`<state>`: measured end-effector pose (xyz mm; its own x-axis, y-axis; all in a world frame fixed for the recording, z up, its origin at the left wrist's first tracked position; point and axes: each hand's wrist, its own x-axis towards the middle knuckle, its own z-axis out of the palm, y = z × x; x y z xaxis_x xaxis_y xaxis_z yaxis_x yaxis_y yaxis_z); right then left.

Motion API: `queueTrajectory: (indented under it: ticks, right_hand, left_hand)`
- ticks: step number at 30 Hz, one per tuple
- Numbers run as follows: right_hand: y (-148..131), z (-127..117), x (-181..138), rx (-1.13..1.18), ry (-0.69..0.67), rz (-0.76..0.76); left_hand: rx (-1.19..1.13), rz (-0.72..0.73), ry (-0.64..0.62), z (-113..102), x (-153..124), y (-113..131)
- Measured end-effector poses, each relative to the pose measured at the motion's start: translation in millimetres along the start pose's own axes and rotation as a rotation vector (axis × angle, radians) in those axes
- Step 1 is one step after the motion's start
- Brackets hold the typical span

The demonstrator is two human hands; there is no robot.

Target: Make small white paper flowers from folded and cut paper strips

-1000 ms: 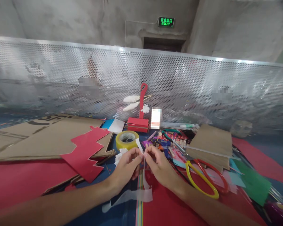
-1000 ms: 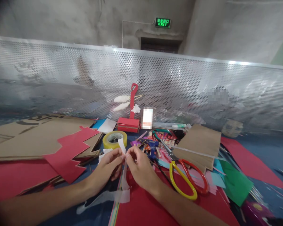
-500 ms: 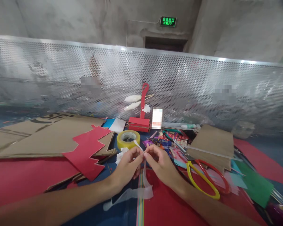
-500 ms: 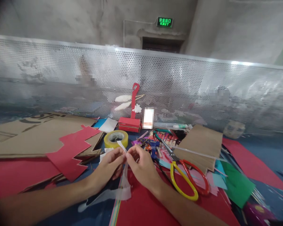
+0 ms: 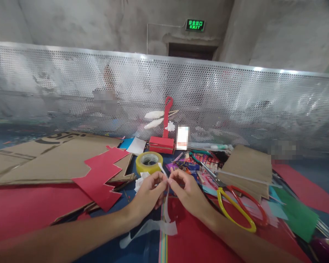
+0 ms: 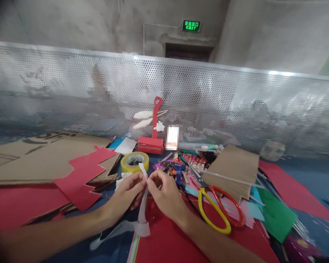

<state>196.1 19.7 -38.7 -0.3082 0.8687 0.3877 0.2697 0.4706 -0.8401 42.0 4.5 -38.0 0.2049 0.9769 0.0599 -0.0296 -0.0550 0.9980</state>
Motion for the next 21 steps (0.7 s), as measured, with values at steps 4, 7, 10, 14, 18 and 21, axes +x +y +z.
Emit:
queueTrajectory:
  ticks: [4,7,10,14,18,21]
  right_hand:
    - [-0.5,-0.3,0.5,-0.018,0.009,-0.002]
    - [-0.8,0.8,-0.2,-0.032,0.005,-0.011]
    - [-0.3,2.0,-1.1,-0.038,-0.013,-0.012]
    - [-0.1,2.8,-2.4,-0.059,-0.031,-0.007]
    - [-1.5,2.9,-3.4,-0.044,-0.049,-0.001]
    - [-1.6,2.8,-3.9,-0.042,-0.055,0.004]
  left_hand:
    - [0.015,-0.007,0.015,0.0,-0.2,0.0]
    - [0.003,-0.009,0.007,-0.5,0.7,-1.3]
    - [-0.005,-0.011,-0.006,-0.8,1.4,-2.5]
    - [-0.012,-0.009,-0.008,-0.4,1.5,-2.9]
    - [-0.018,-0.014,-0.010,-0.6,1.3,-2.6]
    - [-0.020,-0.017,-0.014,-0.7,0.7,-1.7]
